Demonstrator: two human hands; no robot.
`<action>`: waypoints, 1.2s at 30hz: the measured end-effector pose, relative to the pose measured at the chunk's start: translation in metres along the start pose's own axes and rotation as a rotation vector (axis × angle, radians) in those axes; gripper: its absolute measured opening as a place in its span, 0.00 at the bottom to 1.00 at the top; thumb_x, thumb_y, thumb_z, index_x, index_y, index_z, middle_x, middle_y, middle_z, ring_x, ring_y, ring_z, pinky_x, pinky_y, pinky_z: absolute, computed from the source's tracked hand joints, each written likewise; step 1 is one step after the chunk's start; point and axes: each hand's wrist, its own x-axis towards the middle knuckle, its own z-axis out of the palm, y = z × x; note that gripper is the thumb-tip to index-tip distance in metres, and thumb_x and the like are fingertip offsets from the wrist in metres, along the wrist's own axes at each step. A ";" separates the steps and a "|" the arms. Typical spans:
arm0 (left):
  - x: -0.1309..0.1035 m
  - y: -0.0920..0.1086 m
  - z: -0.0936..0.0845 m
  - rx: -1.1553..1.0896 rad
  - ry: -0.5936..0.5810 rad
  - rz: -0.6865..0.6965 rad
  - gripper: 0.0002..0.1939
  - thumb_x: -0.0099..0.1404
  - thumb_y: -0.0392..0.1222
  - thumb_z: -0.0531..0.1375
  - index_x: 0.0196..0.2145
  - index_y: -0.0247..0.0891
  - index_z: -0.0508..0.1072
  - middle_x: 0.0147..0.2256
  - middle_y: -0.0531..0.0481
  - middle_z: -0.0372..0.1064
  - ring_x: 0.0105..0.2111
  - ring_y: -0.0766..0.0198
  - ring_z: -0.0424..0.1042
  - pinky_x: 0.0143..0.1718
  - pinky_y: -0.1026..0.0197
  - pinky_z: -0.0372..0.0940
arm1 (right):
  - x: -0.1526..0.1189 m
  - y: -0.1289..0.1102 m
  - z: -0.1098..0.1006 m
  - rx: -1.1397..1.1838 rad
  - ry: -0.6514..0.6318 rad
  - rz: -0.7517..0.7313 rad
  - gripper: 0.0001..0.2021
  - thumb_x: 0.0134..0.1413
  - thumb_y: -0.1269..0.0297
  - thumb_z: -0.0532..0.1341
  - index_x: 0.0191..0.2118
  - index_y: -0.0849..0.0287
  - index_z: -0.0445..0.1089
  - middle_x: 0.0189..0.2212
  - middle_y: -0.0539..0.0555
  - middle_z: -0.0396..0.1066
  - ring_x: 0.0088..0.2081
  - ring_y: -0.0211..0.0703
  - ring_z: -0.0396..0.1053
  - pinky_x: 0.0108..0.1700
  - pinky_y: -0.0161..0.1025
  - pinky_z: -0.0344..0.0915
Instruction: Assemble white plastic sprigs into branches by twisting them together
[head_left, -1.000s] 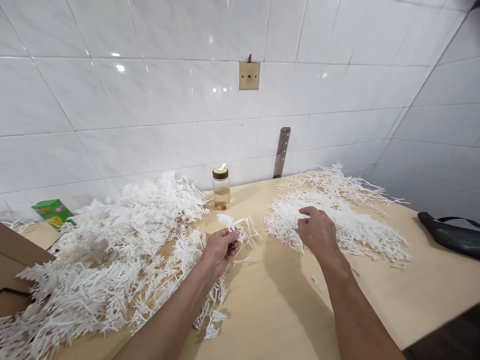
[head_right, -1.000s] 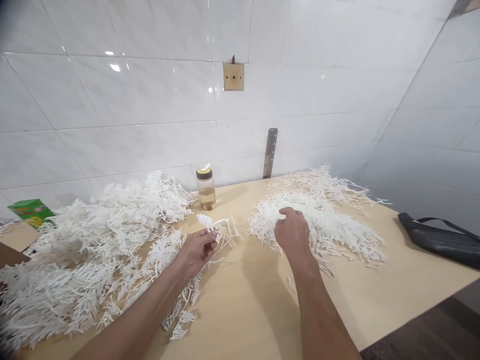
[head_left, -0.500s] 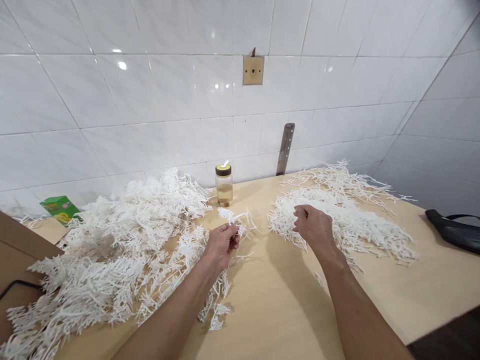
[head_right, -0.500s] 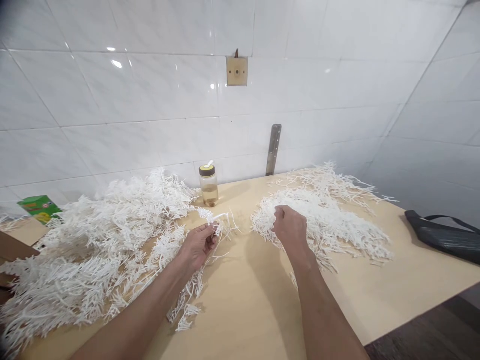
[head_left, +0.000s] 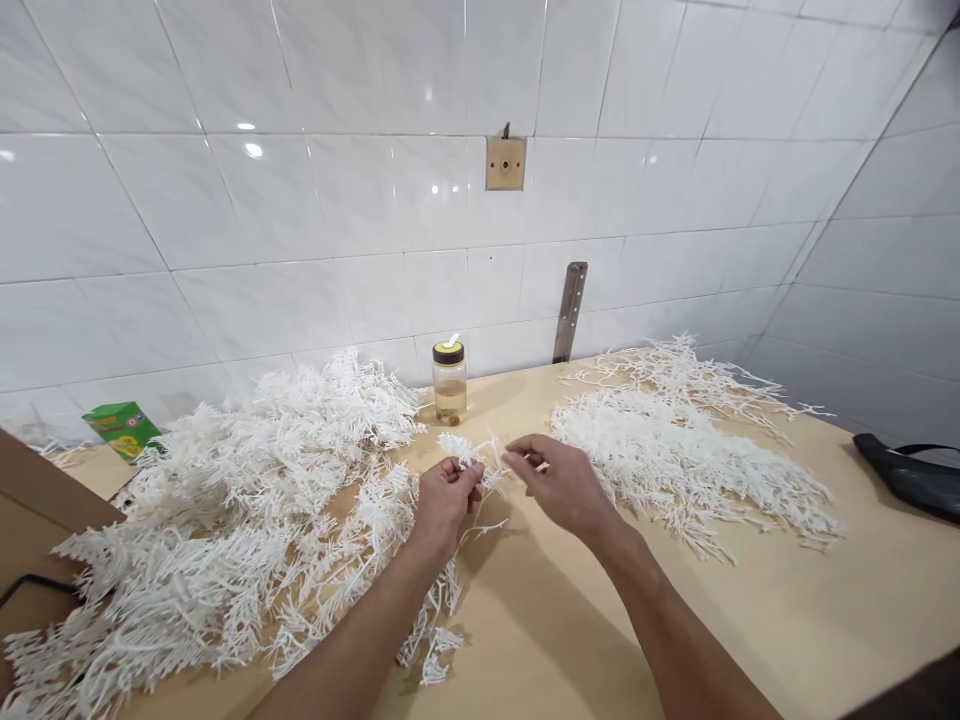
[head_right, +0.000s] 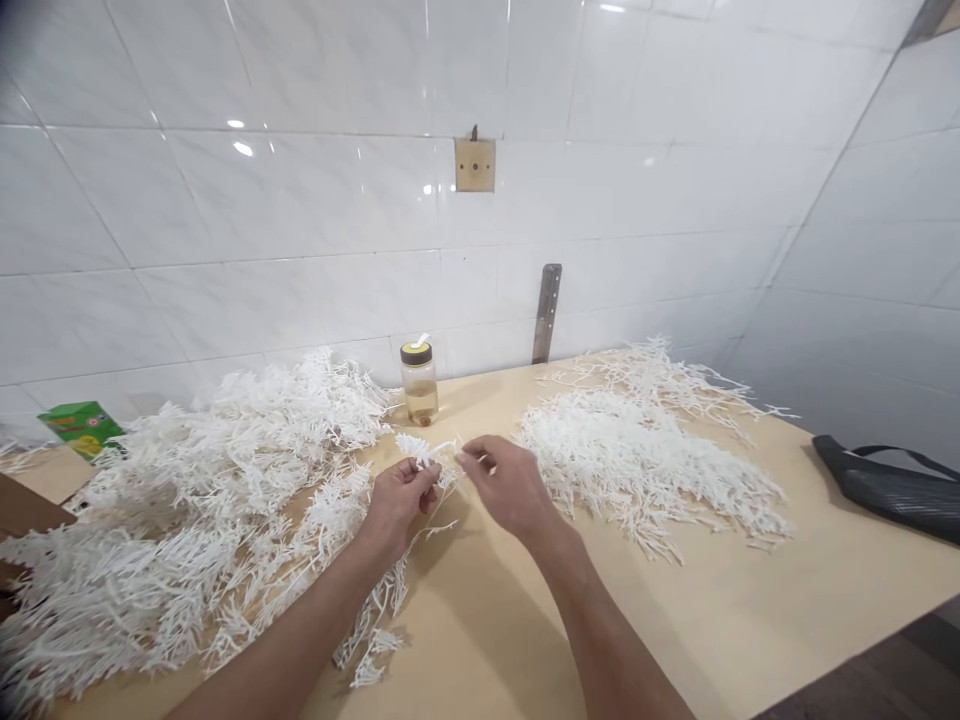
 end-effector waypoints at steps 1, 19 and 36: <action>0.000 0.000 0.000 0.034 0.013 0.024 0.19 0.48 0.52 0.70 0.22 0.36 0.68 0.16 0.55 0.63 0.16 0.72 0.58 0.19 0.67 0.52 | -0.002 -0.008 0.006 0.013 -0.064 0.010 0.16 0.57 0.50 0.57 0.38 0.57 0.73 0.35 0.55 0.76 0.33 0.43 0.71 0.36 0.39 0.67; -0.001 -0.002 -0.001 0.191 0.032 0.142 0.20 0.55 0.55 0.64 0.20 0.37 0.66 0.16 0.57 0.60 0.17 0.71 0.55 0.21 0.66 0.51 | -0.008 -0.020 0.027 0.197 -0.154 0.187 0.12 0.52 0.53 0.62 0.35 0.57 0.73 0.29 0.52 0.75 0.29 0.41 0.73 0.24 0.33 0.69; 0.002 -0.003 0.002 -0.212 -0.013 -0.246 0.20 0.42 0.45 0.72 0.22 0.37 0.64 0.17 0.59 0.58 0.17 0.75 0.55 0.19 0.69 0.51 | -0.011 0.002 0.048 -0.145 0.004 -0.232 0.12 0.64 0.67 0.49 0.30 0.58 0.64 0.28 0.53 0.68 0.29 0.39 0.64 0.34 0.36 0.59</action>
